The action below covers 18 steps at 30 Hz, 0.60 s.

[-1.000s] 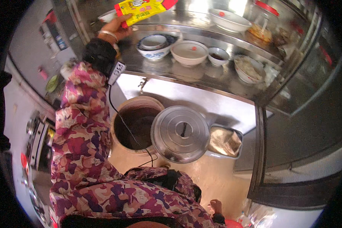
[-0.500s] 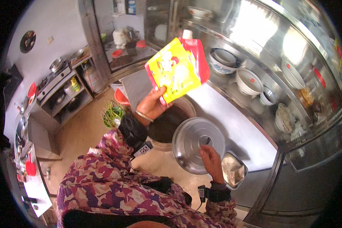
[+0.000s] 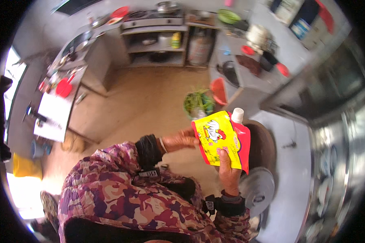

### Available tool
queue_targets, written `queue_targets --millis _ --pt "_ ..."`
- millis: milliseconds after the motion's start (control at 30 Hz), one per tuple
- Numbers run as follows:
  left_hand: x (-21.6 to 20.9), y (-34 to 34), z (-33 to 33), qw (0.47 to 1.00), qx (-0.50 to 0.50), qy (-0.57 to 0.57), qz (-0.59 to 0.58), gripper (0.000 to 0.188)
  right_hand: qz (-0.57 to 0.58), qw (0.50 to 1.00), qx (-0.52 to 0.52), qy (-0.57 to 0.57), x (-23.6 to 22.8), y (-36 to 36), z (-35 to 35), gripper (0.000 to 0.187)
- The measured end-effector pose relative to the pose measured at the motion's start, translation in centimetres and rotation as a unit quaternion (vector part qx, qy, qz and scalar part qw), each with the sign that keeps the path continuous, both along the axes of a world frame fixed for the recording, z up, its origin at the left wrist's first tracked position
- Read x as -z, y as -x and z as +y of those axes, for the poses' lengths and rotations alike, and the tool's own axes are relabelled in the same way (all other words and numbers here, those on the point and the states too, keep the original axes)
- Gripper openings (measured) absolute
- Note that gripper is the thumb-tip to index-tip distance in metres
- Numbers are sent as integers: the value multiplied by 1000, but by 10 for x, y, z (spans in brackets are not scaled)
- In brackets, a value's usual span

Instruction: The person adds seasoning to a wok, stirs the contents, and transfers the cooked food into a bowl. They then add oil and tofu to the wok and stir-fry the tofu.

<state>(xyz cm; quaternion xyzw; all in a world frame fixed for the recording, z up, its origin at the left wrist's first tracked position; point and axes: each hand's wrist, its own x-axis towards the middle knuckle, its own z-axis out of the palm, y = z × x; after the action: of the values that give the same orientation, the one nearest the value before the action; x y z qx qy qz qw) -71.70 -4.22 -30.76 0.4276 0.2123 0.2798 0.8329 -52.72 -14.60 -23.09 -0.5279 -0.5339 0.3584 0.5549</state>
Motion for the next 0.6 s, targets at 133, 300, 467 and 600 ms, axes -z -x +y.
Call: queue_targets --millis 133,300,467,600 --pt "-25 75 36 979 -169 -117 -9 61 -95 990 -103 17 -4 17 41 27" --pt "-68 107 39 886 -240 -384 102 54 -155 946 -282 32 -7 48 96 29" --pt "-78 123 20 951 -231 -200 41 31 -108 901 -411 87 2 80 141 35" --pt "-61 139 37 930 -322 -167 52 29 -75 847 -508 137 20 98 194 42"
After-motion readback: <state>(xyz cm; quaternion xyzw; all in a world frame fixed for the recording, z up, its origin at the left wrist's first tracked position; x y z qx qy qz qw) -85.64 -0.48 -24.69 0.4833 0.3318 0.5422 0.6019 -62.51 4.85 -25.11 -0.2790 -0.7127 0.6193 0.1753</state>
